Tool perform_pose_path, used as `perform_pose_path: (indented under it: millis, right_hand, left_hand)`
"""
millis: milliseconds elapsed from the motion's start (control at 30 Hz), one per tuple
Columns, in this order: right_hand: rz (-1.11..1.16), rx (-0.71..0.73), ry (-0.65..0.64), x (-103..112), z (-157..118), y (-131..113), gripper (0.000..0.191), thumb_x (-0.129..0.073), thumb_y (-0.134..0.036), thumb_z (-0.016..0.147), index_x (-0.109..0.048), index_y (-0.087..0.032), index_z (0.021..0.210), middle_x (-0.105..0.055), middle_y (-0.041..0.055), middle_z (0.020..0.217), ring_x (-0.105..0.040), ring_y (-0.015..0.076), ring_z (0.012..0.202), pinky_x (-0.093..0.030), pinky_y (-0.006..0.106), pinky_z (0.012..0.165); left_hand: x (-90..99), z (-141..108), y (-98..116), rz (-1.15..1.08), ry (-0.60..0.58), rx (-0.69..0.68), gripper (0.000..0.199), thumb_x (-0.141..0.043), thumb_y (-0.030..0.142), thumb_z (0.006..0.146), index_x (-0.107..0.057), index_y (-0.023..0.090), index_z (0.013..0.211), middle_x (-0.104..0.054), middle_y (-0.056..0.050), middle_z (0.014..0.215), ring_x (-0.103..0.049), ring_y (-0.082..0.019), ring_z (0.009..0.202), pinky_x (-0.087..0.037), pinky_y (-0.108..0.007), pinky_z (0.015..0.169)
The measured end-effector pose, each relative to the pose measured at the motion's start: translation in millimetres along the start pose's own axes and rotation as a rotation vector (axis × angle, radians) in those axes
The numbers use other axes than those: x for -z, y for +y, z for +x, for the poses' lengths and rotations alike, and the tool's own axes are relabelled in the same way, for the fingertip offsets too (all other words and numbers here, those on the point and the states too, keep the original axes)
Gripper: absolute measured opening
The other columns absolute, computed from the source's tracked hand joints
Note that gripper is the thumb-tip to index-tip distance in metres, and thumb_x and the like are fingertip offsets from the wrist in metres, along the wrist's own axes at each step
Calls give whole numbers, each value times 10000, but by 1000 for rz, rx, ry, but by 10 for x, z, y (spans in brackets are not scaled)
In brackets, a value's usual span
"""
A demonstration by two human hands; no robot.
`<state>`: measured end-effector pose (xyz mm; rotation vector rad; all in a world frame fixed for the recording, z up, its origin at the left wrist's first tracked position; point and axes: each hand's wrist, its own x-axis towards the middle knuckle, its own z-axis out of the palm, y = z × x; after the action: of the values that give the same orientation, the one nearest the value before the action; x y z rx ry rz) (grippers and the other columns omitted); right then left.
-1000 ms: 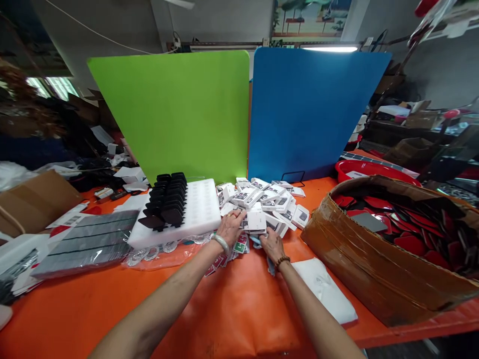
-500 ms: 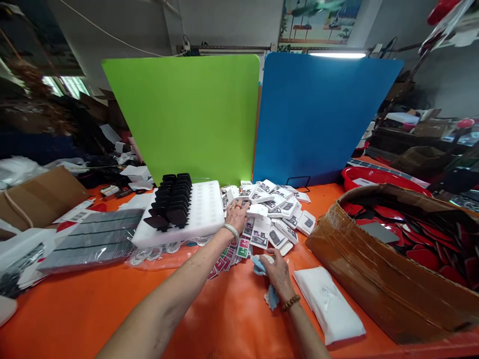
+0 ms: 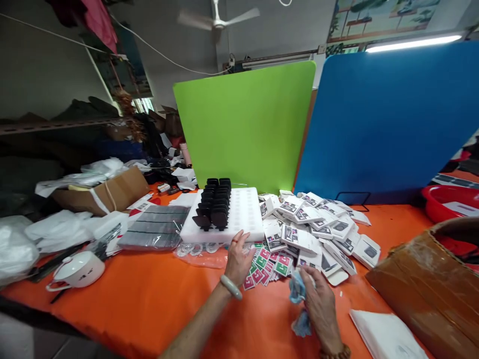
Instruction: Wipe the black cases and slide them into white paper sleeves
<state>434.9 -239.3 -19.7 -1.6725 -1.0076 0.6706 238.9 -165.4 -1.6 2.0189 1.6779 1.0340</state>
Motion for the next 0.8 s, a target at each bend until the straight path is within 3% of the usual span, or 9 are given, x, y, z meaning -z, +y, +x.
perform_pose_path:
  millis: [100,200,267,333,433,600,800]
  right_hand:
    - [44,117,-280,-358,-4,-532,432,-520,-596,772,-642,-183,746,-587,5,605,-525,164,546,-416,263,514]
    - [-44,296,-480,-836,114,-970,394,-514,-545,816,-624,-181,715,-554,-9,571,-501,146,532,-378,248,516]
    - [-159,413,-489,-1162,237,-1174,310,-522,-471,836,-639,-185,858,-572,-11,593,-516,152,551,-384,250,546]
    - [-330,561,-421,-1458,364,-1323,255,-538,-349,839,-626,-181,1010,-643,30,767,-567,170,672,-410,261,643]
    - [-533,662,-404,-1793,514,-1470,262,-562,-234,813,-627,-185,1062,-661,84,990,-595,194,841,-404,267,721]
    - [-571,655,-479,-2008,636,-1555,150,-599,-189,774,-682,-198,899,-694,48,812,-608,194,795,-371,246,646]
    - [-502,655,-492,-1892,641,-1561,121,-569,-227,790,-682,-205,829,-658,11,678,-574,160,652,-341,235,570]
  left_hand:
    - [230,-146,-380,169,52,170,436,-536,209,846,-518,138,1275,-476,-155,1389,-419,-262,1303,-361,-419,1079]
    - [426,-160,-678,255,61,212,465,-502,182,854,-483,115,1314,-433,-174,1426,-356,-326,1340,-316,-519,1082]
    - [513,-127,-807,296,29,184,490,-487,157,855,-461,131,1344,-400,-144,1462,-297,-333,1371,-273,-536,1102]
    - [558,-79,-892,329,-20,138,524,-480,133,852,-437,153,1373,-385,-107,1481,-267,-318,1388,-248,-516,1123]
    - [557,-2,-974,370,-84,82,561,-471,105,844,-413,165,1398,-375,-78,1492,-248,-302,1398,-238,-482,1137]
    - [496,76,-1065,413,-135,61,580,-391,65,858,-355,146,1431,-327,-80,1517,-218,-315,1406,-204,-523,1137]
    - [463,77,-1140,357,-172,87,692,-430,11,782,-322,170,1447,-262,-64,1544,-155,-305,1426,-155,-536,1144]
